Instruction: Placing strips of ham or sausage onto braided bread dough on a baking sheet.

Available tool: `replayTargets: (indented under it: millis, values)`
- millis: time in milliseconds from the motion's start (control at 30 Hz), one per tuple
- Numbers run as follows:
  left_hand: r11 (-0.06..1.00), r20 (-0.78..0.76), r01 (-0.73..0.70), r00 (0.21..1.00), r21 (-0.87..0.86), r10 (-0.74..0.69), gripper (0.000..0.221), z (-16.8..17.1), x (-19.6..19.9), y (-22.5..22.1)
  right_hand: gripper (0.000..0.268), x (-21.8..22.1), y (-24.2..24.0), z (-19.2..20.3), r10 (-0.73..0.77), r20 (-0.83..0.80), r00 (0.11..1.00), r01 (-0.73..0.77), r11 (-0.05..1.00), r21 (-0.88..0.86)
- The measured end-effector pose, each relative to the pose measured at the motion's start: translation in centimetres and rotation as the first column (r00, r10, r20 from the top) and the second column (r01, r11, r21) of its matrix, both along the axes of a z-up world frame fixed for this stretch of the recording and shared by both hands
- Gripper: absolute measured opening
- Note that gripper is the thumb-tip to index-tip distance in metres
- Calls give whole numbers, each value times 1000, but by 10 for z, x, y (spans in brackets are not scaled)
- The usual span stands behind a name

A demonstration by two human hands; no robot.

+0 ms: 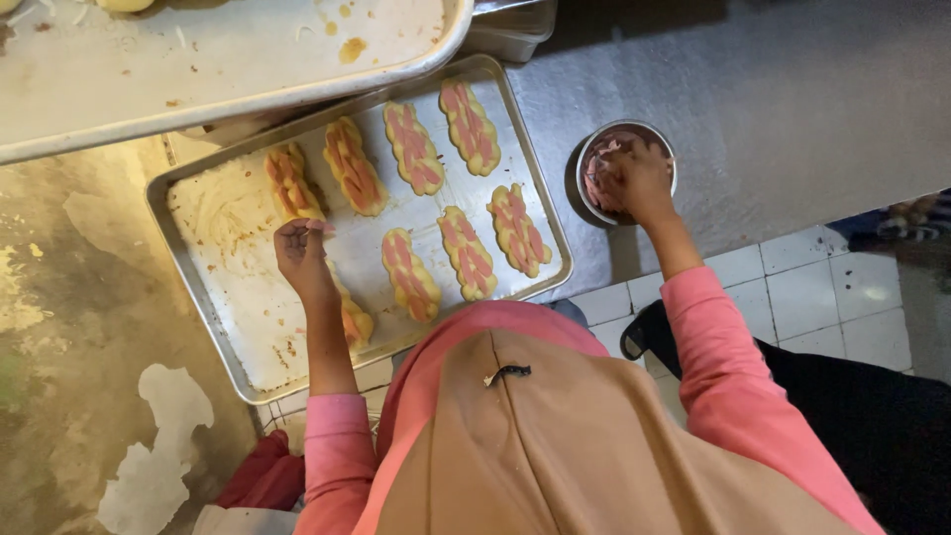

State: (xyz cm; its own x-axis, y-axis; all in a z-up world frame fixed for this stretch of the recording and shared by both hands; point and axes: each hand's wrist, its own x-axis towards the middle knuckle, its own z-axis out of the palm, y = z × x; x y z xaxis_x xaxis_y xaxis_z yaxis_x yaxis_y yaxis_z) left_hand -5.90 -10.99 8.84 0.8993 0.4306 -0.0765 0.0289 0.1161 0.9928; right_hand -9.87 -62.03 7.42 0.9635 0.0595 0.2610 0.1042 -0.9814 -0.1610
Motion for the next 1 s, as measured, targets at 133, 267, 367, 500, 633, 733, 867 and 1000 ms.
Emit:
replayTargets:
  millis: [133, 267, 367, 500, 633, 733, 867, 1000]
  values:
    - [1000, 7, -13, 1000, 16, 13, 16, 6, -4, 2, 46, 10, -4, -37, -2, -45, 999, -10, 961, -277]
    - [999, 28, -53, 998, -3, 53, 16, 10, -5, 3, 32, 6, 10, -29, -47, 64, 997, 63, 958, -279]
    - [997, 37, -68, 997, -32, 69, 16, 13, -8, 0, 24, 4, -5, -45, -94, 23, 995, 96, 991, -91]
    - [997, 43, -68, 997, -43, 70, 16, 7, -8, 0, 24, 12, -54, -112, -252, -173, 952, 302, 864, 403]
    - [998, 35, -52, 998, -33, 53, 16, 2, -8, 3, 14, 9, -68, -119, -391, -343, 854, 517, 710, 477]
    - [998, 23, -47, 999, -39, 48, 16, 1, -7, 4, 3, 9, -66, -93, -293, -324, 900, 426, 424, 799]
    - [999, 16, -31, 999, -39, 31, 17, 1, -7, 3, 30, 2, -49, -49, -275, -338, 900, 399, 206, 894]
    - [1000, -5, -7, 1000, -16, 7, 15, 3, -10, 2, 26, -8, -45, -35, -248, -447, 859, 471, 43, 881]
